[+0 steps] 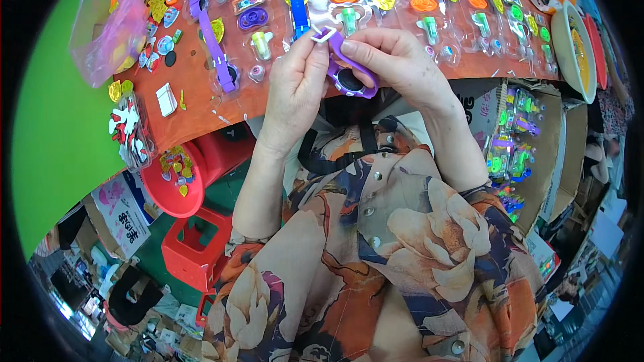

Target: Assembling plastic toy watches by attaching straps and decorative pieces.

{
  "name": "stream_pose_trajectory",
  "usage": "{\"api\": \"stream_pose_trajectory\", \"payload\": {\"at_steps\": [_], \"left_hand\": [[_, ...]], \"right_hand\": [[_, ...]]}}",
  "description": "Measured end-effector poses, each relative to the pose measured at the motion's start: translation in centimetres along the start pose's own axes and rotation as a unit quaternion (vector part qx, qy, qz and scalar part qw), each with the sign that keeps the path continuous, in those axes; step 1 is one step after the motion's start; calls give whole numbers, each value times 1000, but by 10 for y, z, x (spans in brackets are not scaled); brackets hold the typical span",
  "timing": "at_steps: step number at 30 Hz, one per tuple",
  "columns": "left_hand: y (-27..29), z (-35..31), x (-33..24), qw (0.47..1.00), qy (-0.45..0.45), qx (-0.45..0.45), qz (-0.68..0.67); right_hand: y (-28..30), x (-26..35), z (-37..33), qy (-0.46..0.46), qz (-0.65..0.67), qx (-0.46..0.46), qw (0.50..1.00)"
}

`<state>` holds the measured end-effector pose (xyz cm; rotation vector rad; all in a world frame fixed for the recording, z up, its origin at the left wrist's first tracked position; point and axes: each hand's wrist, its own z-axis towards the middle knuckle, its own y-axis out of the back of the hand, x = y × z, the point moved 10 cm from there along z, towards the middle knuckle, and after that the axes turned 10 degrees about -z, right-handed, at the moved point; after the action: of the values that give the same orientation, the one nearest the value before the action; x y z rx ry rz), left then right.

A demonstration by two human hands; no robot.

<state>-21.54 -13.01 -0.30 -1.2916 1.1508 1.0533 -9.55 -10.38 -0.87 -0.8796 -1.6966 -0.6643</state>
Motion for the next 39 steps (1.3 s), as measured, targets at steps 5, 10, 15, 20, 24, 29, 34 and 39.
{"api": "stream_pose_trajectory", "payload": {"at_steps": [5,10,15,20,24,29,34,39], "left_hand": [[1,1,-1,999,-23,-21,-6],[-2,-2,2,995,-56,6,77],[-5,0,-8,982,-94,-3,164],[-16,-4,-23,935,-191,3,298],[-36,-10,-25,848,-220,31,482],[-50,-11,-33,808,-236,38,539],[-45,-13,-32,908,-199,36,366],[-29,-17,29,984,89,75,-135]], "right_hand": [[-2,-9,1,10,-14,12,1000],[-4,-10,1,-1,7,13,1000],[-2,-12,-1,19,43,-3,999],[4,-21,-1,28,25,-53,998],[14,-15,-9,8,-64,-75,995],[22,3,-12,130,-27,-163,978],[20,39,-30,273,-270,-215,898],[5,52,-74,414,-329,-194,826]]}}
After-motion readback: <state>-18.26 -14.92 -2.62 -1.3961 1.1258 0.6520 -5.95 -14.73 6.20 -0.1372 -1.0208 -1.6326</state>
